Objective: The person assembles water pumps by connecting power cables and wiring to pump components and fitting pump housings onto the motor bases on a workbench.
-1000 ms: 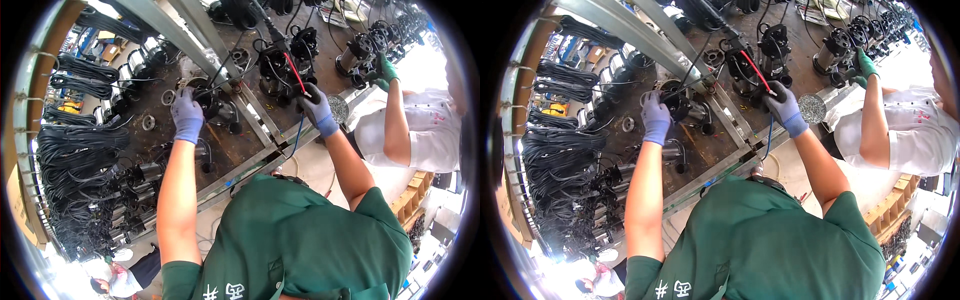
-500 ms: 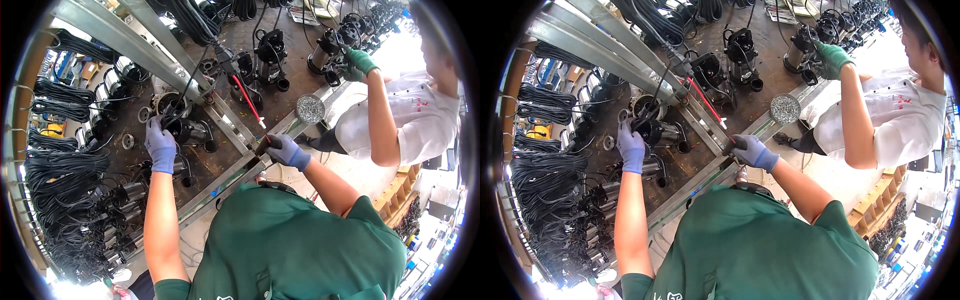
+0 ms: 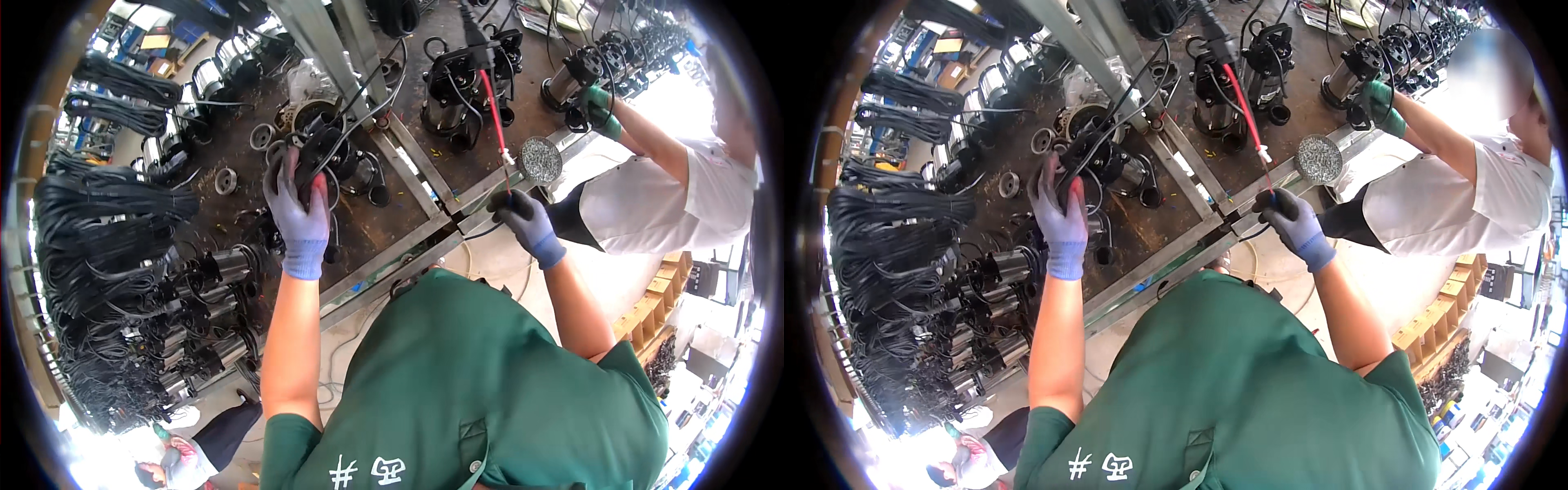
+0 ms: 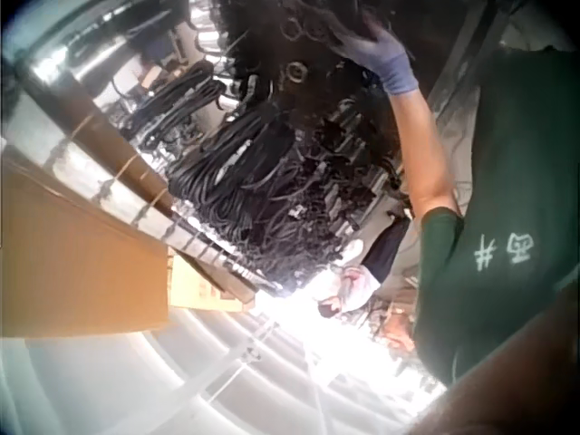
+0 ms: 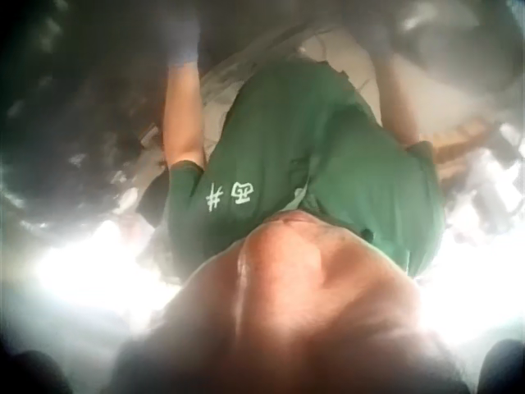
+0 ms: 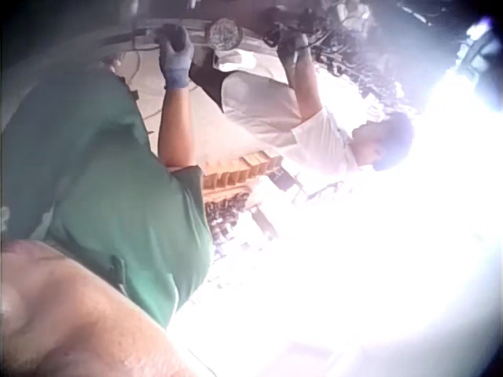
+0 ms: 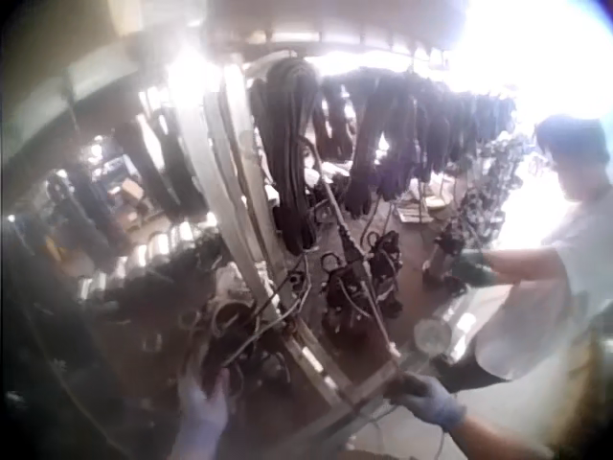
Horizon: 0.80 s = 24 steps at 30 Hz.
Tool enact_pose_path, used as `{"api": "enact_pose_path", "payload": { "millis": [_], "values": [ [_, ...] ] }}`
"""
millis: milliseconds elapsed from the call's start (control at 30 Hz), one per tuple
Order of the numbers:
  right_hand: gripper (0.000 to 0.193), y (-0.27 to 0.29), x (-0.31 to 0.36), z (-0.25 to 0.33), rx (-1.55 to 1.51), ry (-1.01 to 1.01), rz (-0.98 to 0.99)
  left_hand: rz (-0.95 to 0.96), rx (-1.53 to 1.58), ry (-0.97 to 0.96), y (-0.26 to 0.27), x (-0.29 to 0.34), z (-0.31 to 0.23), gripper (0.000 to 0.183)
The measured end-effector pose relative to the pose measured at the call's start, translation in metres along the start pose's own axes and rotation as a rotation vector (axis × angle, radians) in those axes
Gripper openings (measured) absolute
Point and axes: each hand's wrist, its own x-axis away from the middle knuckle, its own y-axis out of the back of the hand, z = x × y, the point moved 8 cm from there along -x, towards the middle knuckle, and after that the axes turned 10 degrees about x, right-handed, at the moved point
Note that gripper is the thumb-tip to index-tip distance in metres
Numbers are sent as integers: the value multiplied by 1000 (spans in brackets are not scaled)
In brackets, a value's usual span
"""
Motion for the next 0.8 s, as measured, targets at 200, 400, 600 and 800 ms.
{"api": "enact_pose_path", "payload": {
  "millis": [200, 400, 600, 800],
  "values": [
    [27, 9, 24, 17, 10, -102, -113, 382, -90, -816, -68, 39, -108, 36],
    [22, -9, 43, 40, 97, -72, -119, 831, -83, -606, -179, 93, 57, 33],
    [23, -5, 62, 49, 143, -182, -187, 502, -175, -451, -217, 20, 121, 25],
    [25, -6, 68, 63, 183, -257, -244, 373, 113, -157, -247, -13, 140, 21]
  ]
}}
